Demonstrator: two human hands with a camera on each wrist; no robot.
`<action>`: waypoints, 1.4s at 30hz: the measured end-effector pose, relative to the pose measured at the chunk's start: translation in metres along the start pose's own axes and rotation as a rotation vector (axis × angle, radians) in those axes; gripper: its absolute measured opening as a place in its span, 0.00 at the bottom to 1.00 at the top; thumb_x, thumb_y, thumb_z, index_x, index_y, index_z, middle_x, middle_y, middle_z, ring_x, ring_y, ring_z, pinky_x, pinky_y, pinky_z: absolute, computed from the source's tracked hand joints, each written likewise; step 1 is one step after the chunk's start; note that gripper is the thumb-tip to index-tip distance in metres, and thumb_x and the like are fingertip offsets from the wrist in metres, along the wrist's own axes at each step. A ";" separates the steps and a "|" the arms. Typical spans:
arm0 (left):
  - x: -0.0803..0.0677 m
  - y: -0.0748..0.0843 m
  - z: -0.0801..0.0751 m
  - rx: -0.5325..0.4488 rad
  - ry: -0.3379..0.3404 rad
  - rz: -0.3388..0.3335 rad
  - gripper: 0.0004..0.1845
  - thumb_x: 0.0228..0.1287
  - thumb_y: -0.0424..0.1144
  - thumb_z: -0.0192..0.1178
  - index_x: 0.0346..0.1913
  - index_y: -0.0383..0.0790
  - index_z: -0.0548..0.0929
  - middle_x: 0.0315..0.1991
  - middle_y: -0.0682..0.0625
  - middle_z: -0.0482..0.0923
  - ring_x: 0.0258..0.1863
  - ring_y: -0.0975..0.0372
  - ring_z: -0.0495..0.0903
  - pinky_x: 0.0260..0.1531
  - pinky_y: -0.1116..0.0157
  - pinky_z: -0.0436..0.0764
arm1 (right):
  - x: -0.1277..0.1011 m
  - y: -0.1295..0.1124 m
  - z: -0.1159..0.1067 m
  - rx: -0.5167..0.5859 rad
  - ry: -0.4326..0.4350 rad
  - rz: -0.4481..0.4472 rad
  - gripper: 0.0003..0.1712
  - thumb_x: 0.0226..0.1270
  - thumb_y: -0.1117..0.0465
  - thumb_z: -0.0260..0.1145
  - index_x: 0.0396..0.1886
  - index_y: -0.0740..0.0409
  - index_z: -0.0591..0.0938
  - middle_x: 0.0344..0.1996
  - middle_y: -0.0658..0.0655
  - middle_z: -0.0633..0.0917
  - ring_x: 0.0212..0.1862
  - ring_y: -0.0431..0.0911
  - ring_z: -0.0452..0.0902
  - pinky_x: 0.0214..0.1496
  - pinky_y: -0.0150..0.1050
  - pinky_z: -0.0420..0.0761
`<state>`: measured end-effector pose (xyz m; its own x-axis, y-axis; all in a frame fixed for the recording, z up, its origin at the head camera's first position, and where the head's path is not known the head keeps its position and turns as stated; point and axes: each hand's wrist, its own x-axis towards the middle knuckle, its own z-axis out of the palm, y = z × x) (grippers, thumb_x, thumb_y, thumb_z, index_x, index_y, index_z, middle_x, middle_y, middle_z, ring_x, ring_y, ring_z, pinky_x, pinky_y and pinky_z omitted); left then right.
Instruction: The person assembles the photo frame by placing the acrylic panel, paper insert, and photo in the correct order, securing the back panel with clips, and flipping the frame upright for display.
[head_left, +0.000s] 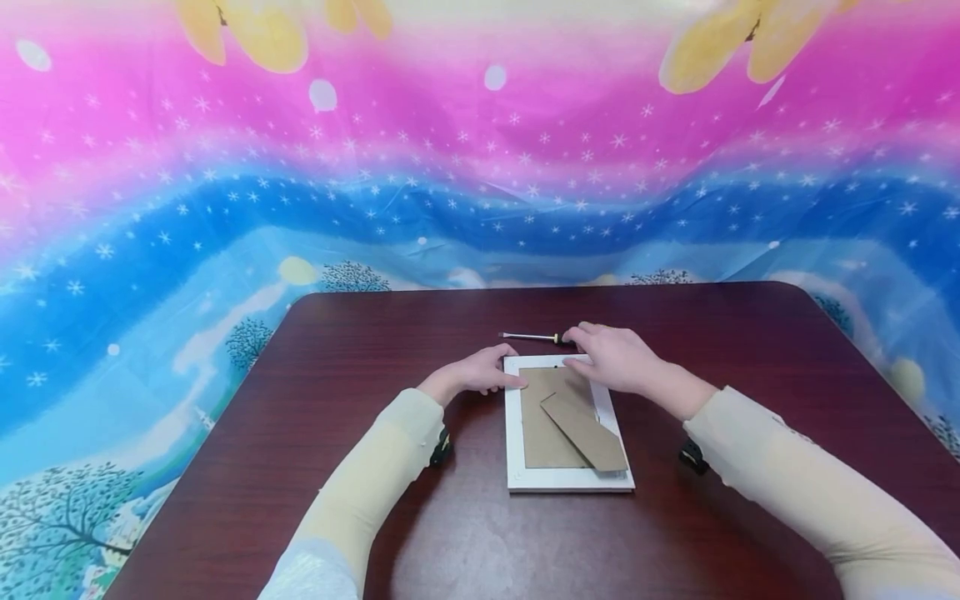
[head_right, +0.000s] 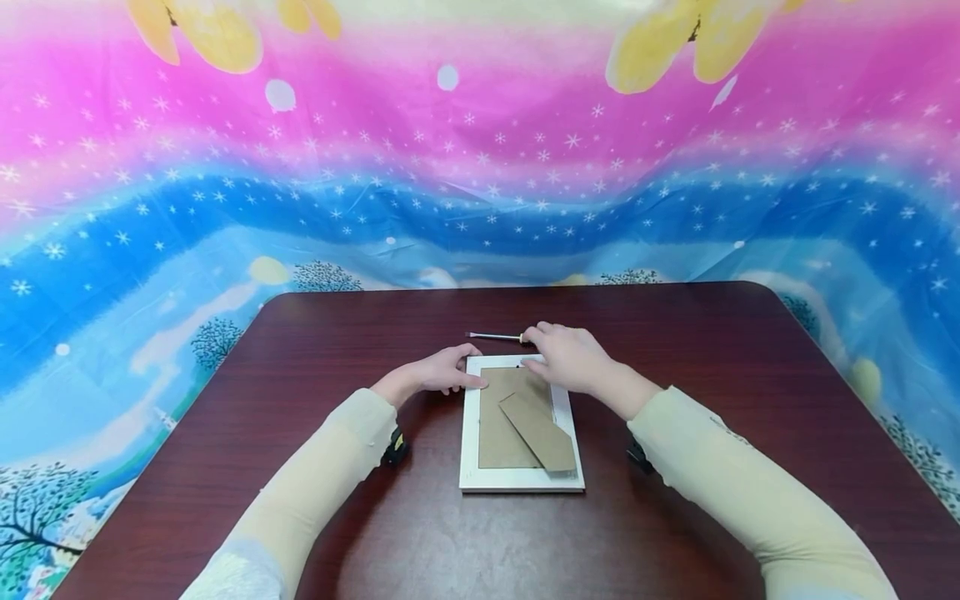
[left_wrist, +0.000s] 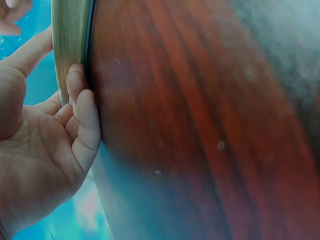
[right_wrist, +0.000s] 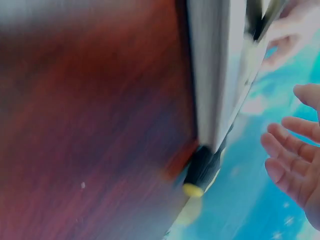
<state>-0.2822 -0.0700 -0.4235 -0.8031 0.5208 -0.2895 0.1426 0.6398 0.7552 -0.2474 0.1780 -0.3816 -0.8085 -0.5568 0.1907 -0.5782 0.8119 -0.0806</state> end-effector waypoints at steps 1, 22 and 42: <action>0.000 0.000 0.000 0.001 -0.001 -0.001 0.24 0.63 0.46 0.66 0.55 0.40 0.70 0.26 0.48 0.71 0.20 0.60 0.69 0.20 0.66 0.71 | 0.003 0.004 0.001 -0.003 -0.004 0.012 0.21 0.66 0.49 0.67 0.51 0.59 0.81 0.36 0.54 0.81 0.29 0.43 0.75 0.23 0.36 0.72; -0.002 0.000 -0.001 0.011 -0.010 0.016 0.24 0.64 0.45 0.65 0.57 0.39 0.68 0.28 0.48 0.70 0.22 0.60 0.69 0.21 0.66 0.70 | 0.037 0.048 0.039 0.028 -0.142 0.105 0.16 0.67 0.56 0.67 0.50 0.59 0.80 0.39 0.57 0.79 0.40 0.50 0.77 0.40 0.48 0.78; -0.003 0.001 -0.001 0.027 -0.003 0.010 0.25 0.64 0.46 0.65 0.58 0.40 0.69 0.28 0.48 0.71 0.22 0.60 0.68 0.21 0.66 0.70 | 0.035 0.044 0.042 -0.047 -0.062 0.075 0.12 0.66 0.62 0.67 0.46 0.63 0.81 0.37 0.58 0.81 0.40 0.52 0.81 0.40 0.48 0.80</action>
<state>-0.2802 -0.0719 -0.4215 -0.8000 0.5288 -0.2836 0.1664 0.6496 0.7418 -0.3059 0.1865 -0.4190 -0.8555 -0.5025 0.1250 -0.5109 0.8584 -0.0462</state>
